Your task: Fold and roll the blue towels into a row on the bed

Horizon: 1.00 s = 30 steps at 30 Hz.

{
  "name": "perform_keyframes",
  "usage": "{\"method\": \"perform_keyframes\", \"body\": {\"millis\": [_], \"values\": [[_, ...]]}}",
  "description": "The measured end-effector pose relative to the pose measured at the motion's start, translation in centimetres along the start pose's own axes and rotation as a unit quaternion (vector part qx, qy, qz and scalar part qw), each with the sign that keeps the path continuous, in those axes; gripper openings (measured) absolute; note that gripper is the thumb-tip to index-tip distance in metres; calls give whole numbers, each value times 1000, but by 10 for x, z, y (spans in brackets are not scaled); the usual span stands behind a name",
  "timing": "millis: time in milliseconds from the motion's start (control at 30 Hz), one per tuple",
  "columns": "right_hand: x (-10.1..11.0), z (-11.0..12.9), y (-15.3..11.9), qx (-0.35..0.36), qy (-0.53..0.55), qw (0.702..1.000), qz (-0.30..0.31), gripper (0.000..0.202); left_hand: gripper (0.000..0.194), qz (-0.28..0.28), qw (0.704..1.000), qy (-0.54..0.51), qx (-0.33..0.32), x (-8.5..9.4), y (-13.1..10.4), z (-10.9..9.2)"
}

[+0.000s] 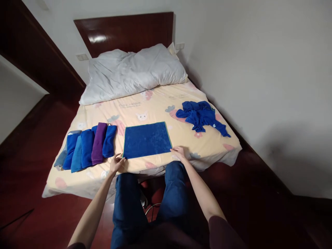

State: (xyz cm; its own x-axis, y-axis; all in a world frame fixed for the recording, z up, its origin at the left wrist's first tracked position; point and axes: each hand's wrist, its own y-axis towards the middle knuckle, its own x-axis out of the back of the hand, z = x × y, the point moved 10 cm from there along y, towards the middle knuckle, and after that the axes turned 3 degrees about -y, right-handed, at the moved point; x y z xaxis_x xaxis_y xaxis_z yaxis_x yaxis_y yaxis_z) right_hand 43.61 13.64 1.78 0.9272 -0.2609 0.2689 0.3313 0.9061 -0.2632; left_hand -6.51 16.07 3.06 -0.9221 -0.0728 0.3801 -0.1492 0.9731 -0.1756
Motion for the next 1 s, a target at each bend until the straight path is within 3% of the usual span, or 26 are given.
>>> {"method": "perform_keyframes", "body": {"millis": [133,300,433,633,833,900,1000], "values": [[14,-8,2,-22,12,998,-57,42,60,-14,1000,-3,3,3,4,-1],[26,-22,-11,-39,40,996,-64,53,65,-17,999,-39,-2,9,-6,-2],[29,-28,-22,-46,57,996,-40,60,71,-10,999,-21,26,10,-18,-3],[37,-31,-35,-61,13,998,14,54,67,31,999,17,18,15,-44,-8],[38,-51,-44,-115,-34,986,116,49,71,107,992,48,43,13,-76,13],[33,-46,-34,-121,-39,983,129,49,79,134,988,32,68,6,-70,23],[19,-25,-2,-106,-64,986,114,48,88,139,984,-1,110,-4,-34,36]]}}
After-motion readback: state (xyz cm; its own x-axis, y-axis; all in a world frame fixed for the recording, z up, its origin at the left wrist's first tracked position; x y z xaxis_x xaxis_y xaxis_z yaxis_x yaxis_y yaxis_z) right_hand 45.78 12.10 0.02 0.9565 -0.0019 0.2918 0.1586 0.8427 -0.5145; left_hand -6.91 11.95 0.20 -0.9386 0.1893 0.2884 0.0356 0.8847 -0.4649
